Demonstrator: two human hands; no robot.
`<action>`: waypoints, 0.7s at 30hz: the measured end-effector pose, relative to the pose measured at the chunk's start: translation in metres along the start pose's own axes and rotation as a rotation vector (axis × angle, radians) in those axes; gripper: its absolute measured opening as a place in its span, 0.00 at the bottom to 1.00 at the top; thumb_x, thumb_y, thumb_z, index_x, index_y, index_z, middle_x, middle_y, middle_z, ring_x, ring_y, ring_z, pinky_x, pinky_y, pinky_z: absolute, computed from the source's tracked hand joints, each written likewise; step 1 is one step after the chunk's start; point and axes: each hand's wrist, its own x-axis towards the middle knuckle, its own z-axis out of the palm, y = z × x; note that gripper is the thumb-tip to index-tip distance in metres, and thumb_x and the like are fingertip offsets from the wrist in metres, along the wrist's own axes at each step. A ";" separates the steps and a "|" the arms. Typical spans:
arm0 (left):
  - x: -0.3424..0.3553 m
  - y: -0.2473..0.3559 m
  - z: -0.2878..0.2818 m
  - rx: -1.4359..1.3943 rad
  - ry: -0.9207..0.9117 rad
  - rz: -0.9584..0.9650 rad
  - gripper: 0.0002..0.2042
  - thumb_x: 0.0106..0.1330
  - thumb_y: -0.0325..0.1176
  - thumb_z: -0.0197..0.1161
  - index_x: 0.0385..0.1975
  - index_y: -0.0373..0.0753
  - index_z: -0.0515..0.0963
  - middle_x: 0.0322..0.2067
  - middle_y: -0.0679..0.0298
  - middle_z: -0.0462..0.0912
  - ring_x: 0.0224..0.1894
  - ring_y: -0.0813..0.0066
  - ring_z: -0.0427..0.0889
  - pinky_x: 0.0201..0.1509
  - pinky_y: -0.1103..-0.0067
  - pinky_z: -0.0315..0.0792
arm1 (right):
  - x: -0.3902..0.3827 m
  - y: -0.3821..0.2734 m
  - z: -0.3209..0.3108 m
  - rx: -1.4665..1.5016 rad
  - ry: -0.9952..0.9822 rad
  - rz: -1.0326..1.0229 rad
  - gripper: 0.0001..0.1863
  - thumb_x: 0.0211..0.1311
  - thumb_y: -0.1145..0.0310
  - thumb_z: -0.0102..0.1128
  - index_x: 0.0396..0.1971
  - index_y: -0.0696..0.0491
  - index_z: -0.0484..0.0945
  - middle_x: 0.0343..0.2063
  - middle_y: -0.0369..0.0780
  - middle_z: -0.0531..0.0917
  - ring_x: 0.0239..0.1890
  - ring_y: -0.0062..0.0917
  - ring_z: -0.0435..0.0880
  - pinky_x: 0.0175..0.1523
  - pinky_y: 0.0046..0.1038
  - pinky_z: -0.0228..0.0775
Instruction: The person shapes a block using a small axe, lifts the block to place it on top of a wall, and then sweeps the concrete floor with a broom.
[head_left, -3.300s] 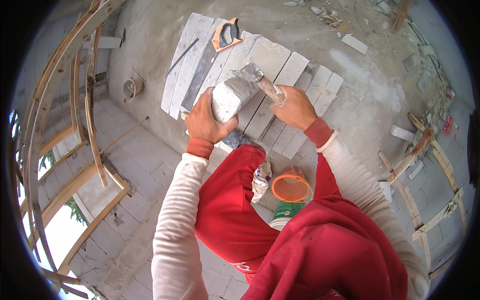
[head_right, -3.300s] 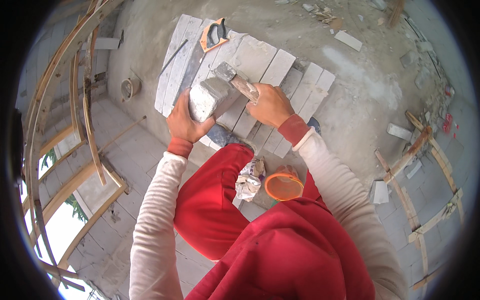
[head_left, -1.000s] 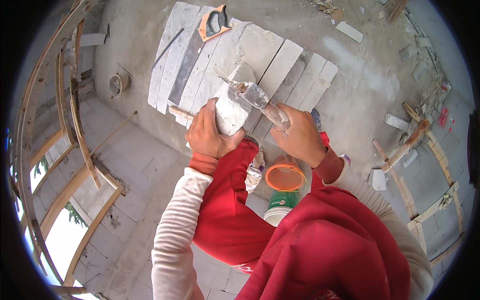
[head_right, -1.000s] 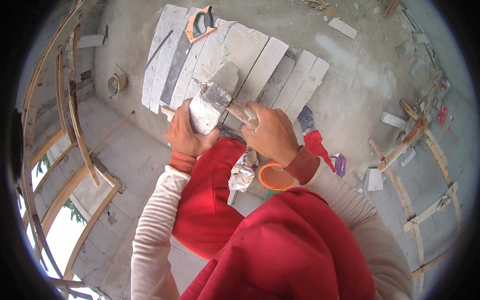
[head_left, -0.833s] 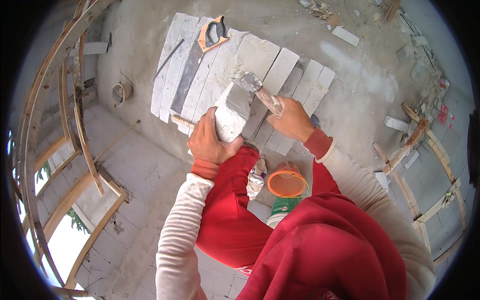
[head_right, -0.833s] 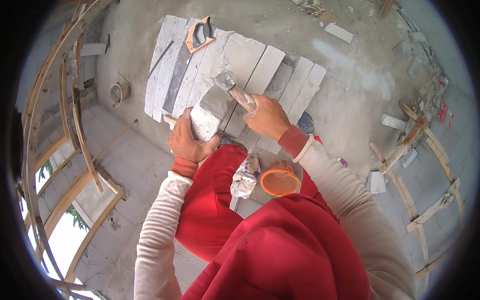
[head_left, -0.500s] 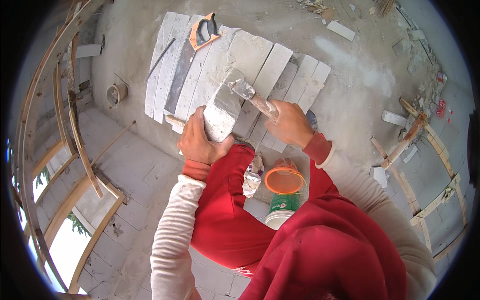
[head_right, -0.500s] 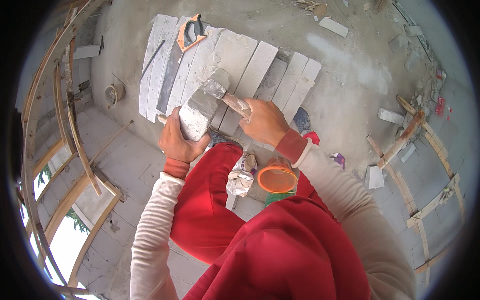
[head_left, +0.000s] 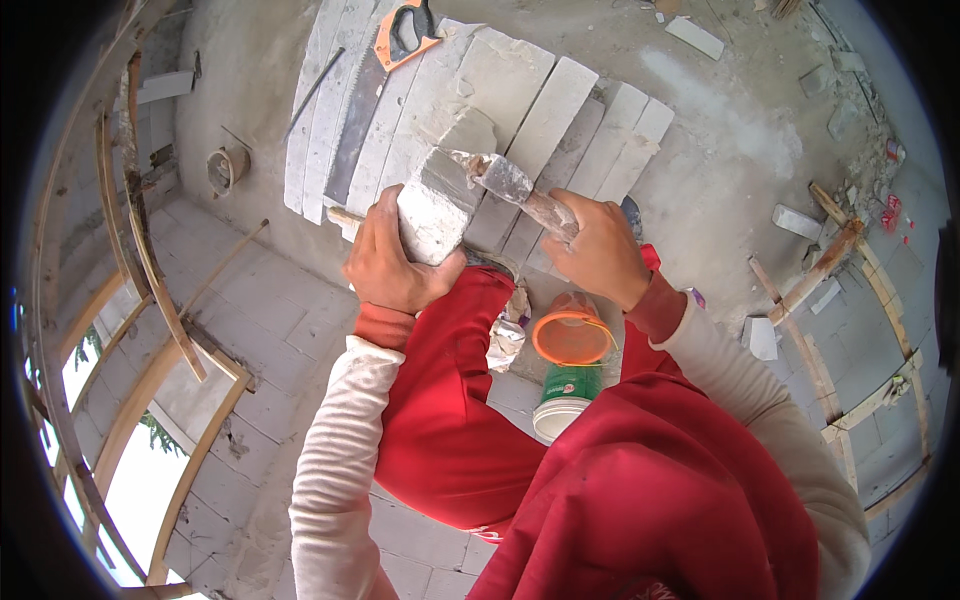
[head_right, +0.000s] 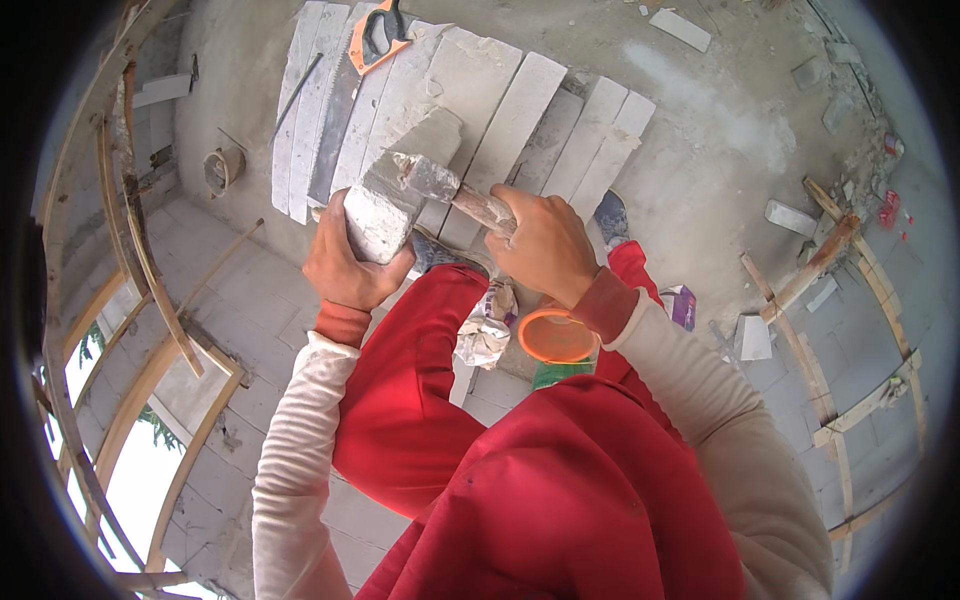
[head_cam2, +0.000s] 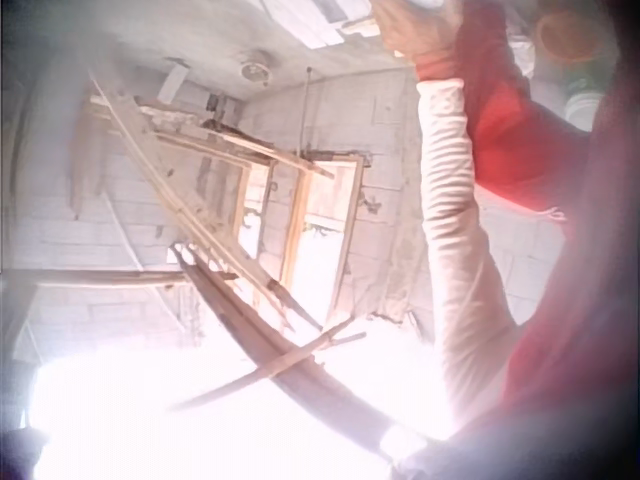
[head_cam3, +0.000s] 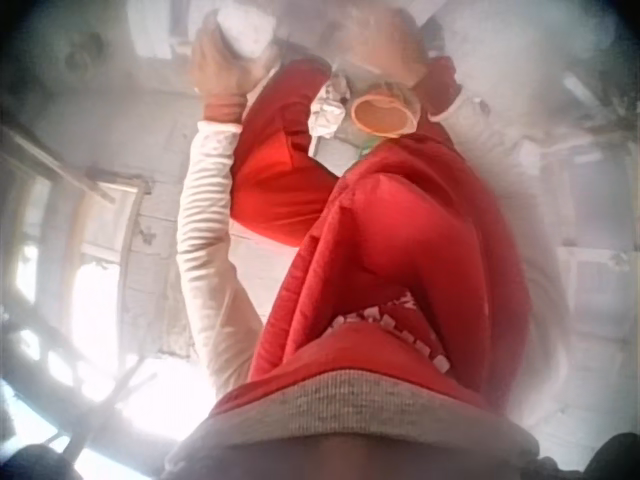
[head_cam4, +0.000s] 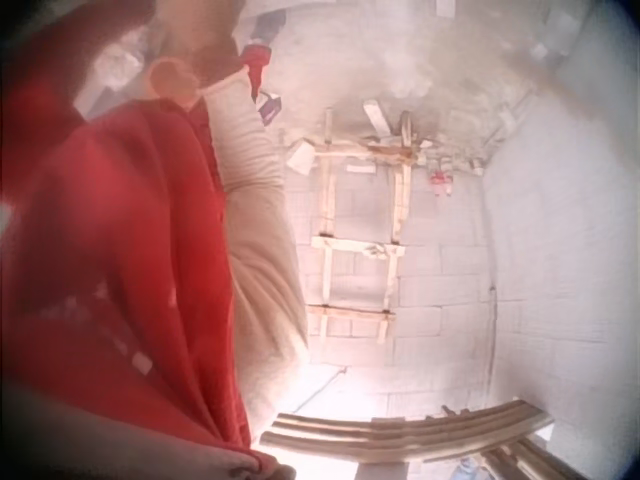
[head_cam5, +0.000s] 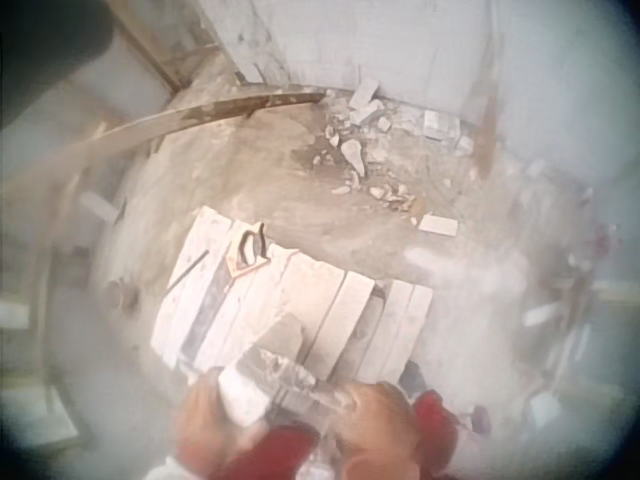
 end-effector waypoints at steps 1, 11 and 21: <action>0.002 0.001 0.000 -0.004 -0.007 -0.006 0.42 0.40 0.44 0.77 0.61 0.38 0.72 0.41 0.55 0.84 0.40 0.54 0.87 0.44 0.67 0.81 | 0.013 0.009 0.002 -0.009 0.017 0.009 0.20 0.53 0.67 0.67 0.47 0.57 0.82 0.31 0.53 0.86 0.36 0.52 0.85 0.46 0.47 0.77; 0.015 -0.015 -0.001 0.011 -0.005 -0.012 0.42 0.40 0.46 0.76 0.60 0.36 0.74 0.43 0.55 0.84 0.42 0.54 0.87 0.44 0.68 0.81 | 0.016 0.002 0.004 0.124 0.061 -0.023 0.19 0.52 0.69 0.67 0.46 0.58 0.82 0.32 0.53 0.86 0.36 0.52 0.85 0.47 0.46 0.77; 0.013 -0.018 0.001 0.043 0.011 0.013 0.45 0.38 0.48 0.76 0.61 0.36 0.73 0.40 0.58 0.83 0.39 0.58 0.86 0.40 0.69 0.81 | 0.031 -0.014 -0.004 0.022 0.053 -0.070 0.20 0.50 0.73 0.67 0.45 0.62 0.80 0.31 0.56 0.84 0.37 0.54 0.85 0.43 0.42 0.78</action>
